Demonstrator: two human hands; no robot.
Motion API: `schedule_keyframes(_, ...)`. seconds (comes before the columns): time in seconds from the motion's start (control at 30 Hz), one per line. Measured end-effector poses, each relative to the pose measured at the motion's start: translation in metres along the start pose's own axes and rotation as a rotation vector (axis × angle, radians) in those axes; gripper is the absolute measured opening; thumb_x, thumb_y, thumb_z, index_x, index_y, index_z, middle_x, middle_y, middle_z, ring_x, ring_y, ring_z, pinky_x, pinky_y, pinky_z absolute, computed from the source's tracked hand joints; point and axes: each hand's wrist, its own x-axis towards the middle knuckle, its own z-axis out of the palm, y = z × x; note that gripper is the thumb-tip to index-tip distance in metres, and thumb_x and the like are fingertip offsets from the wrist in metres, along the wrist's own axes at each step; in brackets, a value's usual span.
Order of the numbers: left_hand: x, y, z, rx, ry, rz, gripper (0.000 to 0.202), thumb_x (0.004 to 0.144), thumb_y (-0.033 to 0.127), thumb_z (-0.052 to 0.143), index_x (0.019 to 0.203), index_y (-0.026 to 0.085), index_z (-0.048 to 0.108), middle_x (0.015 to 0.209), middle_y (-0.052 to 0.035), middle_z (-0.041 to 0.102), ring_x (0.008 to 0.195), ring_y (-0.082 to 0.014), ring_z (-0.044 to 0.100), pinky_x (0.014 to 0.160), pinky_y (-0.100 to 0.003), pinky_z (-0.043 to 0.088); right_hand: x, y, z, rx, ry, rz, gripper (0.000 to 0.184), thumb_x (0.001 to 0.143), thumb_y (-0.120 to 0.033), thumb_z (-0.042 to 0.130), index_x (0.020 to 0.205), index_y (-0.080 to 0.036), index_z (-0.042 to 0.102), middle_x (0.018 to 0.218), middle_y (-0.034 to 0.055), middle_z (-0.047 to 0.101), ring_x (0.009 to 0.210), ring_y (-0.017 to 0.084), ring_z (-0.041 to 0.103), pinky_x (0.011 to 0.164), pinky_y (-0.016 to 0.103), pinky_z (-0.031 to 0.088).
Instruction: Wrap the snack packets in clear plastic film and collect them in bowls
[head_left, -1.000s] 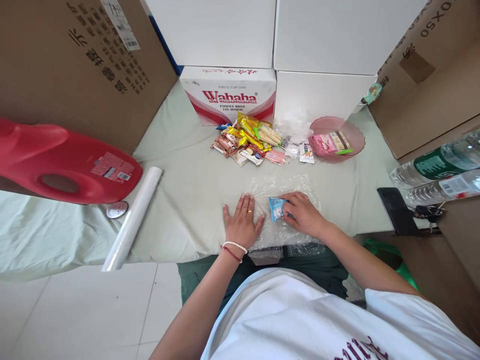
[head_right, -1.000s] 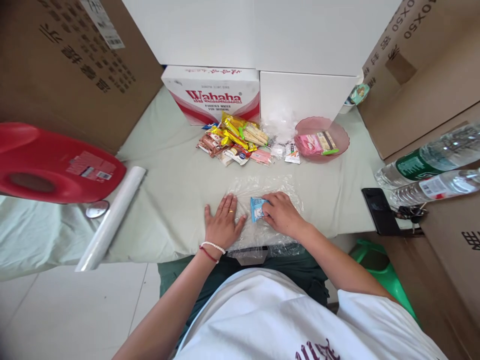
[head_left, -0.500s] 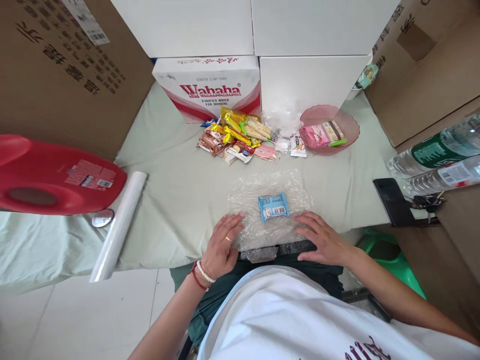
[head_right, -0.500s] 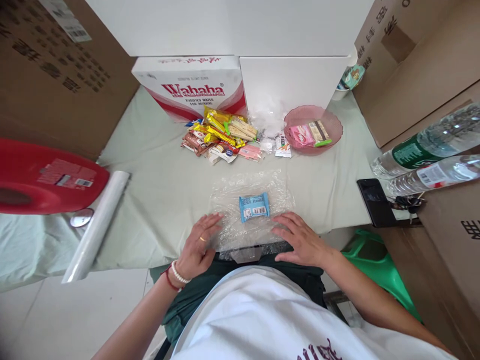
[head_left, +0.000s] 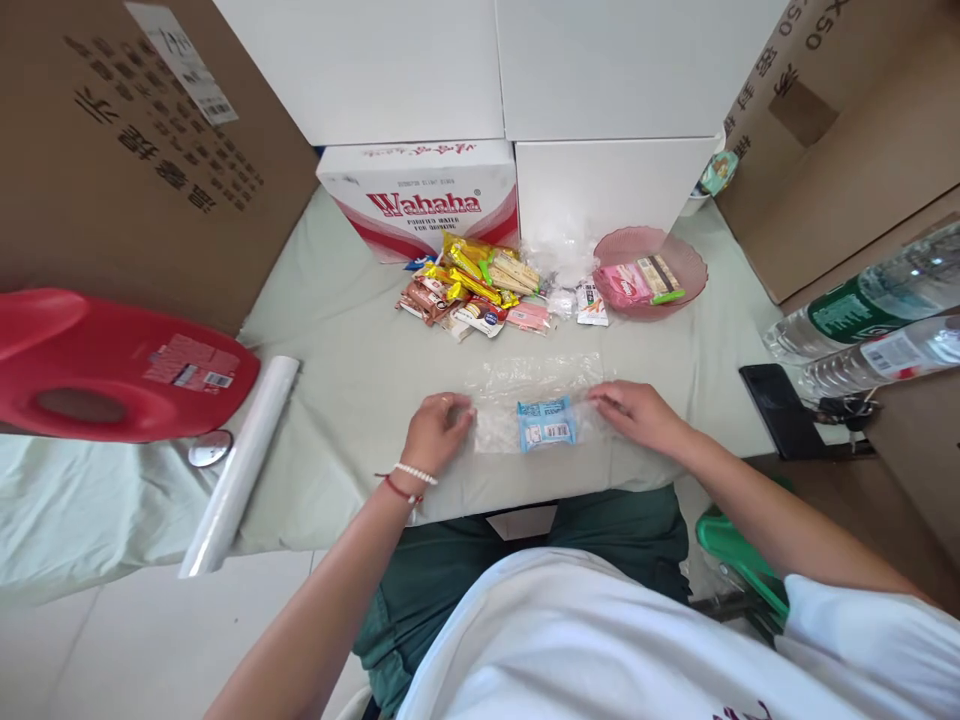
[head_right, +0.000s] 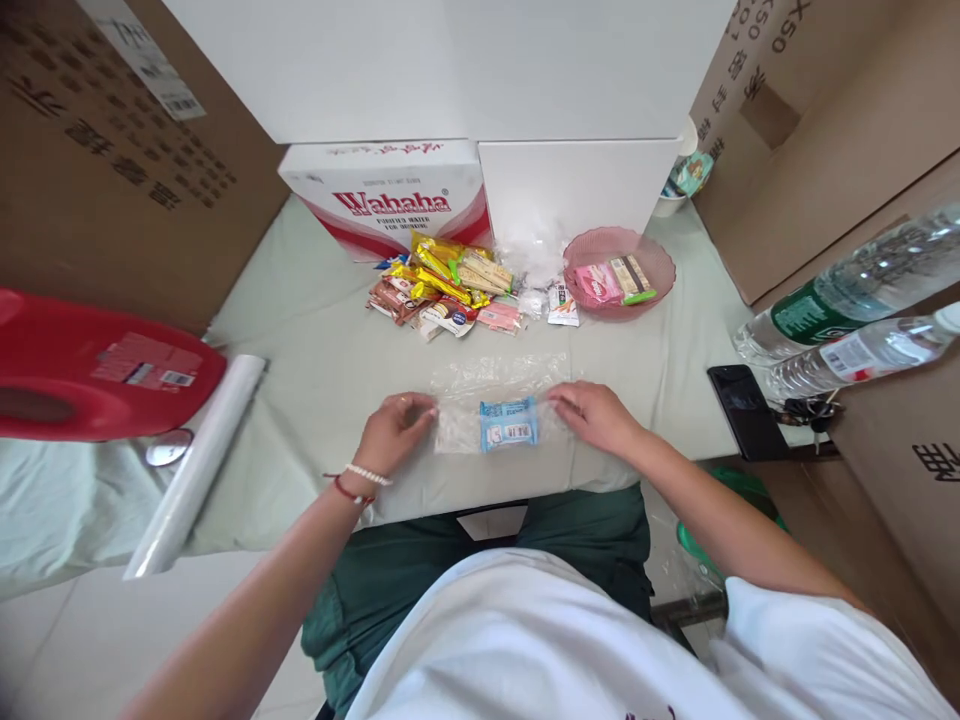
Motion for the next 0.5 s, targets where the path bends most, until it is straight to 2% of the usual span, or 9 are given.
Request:
schedule_keyframes(0.07,0.017,-0.004,-0.006,0.092,0.166,-0.090,0.026,0.079,0.034,0.065,0.101,0.019,0.068,0.109,-0.0128,0.070,0.112,-0.0310,0.063,0.105,-0.050,0.050,0.019,-0.002,-0.006,-0.170,0.116,0.067,0.030,0.098,-0.027,0.054,0.120,-0.019,0.072,0.110,0.0138,0.072,0.099,0.029,0.064,0.085,0.041,0.053)
schedule_keyframes(0.13,0.017,-0.007,-0.014,0.136,0.386,-0.104,0.029,0.079,0.030,0.065,0.105,0.017,0.067,0.111,-0.0139,0.067,0.114,-0.0318,0.061,0.106,-0.051,0.048,0.025,-0.010,-0.009,-0.272,0.244,0.033,0.030,0.098,-0.025,0.055,0.122,-0.018,0.071,0.114,0.0157,0.069,0.107,0.032,0.060,0.086,0.043,0.051)
schedule_keyframes(0.23,-0.015,0.003,-0.021,0.205,0.720,0.002,0.017,0.087,0.020,0.057,0.100,0.018,0.067,0.102,-0.0114,0.066,0.107,-0.0287,0.062,0.100,-0.048,0.049,0.019,-0.028,-0.006,-0.165,0.246,-0.194,0.025,0.103,-0.025,0.050,0.117,-0.021,0.071,0.107,0.0116,0.068,0.101,0.026,0.058,0.084,0.039,0.051)
schedule_keyframes(0.27,-0.031,0.011,-0.020,0.230,0.795,0.084,0.016,0.088,0.016,0.054,0.097,0.018,0.067,0.098,-0.0105,0.067,0.103,-0.0271,0.063,0.097,-0.046,0.048,0.017,-0.034,-0.003,-0.111,0.203,-0.267,0.024,0.104,-0.025,0.050,0.114,-0.022,0.072,0.104,0.0103,0.068,0.097,0.025,0.058,0.083,0.038,0.051)
schedule_keyframes(0.3,-0.046,0.023,-0.016,0.235,0.813,0.210,0.018,0.088,0.011,0.053,0.097,0.019,0.066,0.096,-0.0094,0.068,0.099,-0.0252,0.064,0.094,-0.043,0.048,0.016,-0.038,0.001,-0.071,0.163,-0.319,0.023,0.104,-0.025,0.051,0.111,-0.022,0.073,0.103,0.0096,0.068,0.095,0.024,0.057,0.082,0.037,0.051)
schedule_keyframes(0.33,-0.060,0.036,-0.010,0.223,0.754,0.367,0.024,0.087,0.007,0.053,0.101,0.020,0.067,0.097,-0.0086,0.070,0.097,-0.0235,0.065,0.092,-0.041,0.048,0.018,-0.040,0.005,-0.051,0.142,-0.342,0.022,0.104,-0.024,0.051,0.109,-0.022,0.073,0.103,0.0094,0.069,0.094,0.024,0.056,0.083,0.037,0.050)
schedule_keyframes(0.4,-0.079,0.063,0.007,0.174,0.491,0.675,0.038,0.085,0.005,0.052,0.116,0.022,0.066,0.106,-0.0088,0.074,0.102,-0.0223,0.066,0.088,-0.037,0.049,0.030,-0.039,0.012,-0.073,0.162,-0.305,0.022,0.104,-0.023,0.052,0.107,-0.021,0.074,0.106,0.0100,0.070,0.098,0.025,0.055,0.087,0.039,0.049)
schedule_keyframes(0.43,-0.084,0.075,0.018,0.172,0.358,0.754,0.044,0.084,0.005,0.051,0.123,0.021,0.064,0.113,-0.0097,0.075,0.106,-0.0228,0.066,0.087,-0.037,0.049,0.040,-0.036,0.015,-0.101,0.178,-0.260,0.022,0.103,-0.022,0.052,0.108,-0.019,0.073,0.108,0.0106,0.070,0.101,0.026,0.055,0.090,0.040,0.049)
schedule_keyframes(0.5,-0.084,0.094,0.039,0.241,0.173,0.699,0.055,0.084,0.005,0.049,0.135,0.018,0.060,0.130,-0.0123,0.072,0.109,-0.0238,0.065,0.086,-0.038,0.049,0.063,-0.031,0.019,-0.162,0.153,-0.151,0.023,0.101,-0.019,0.053,0.114,-0.016,0.072,0.115,0.0122,0.070,0.109,0.028,0.054,0.097,0.041,0.047)
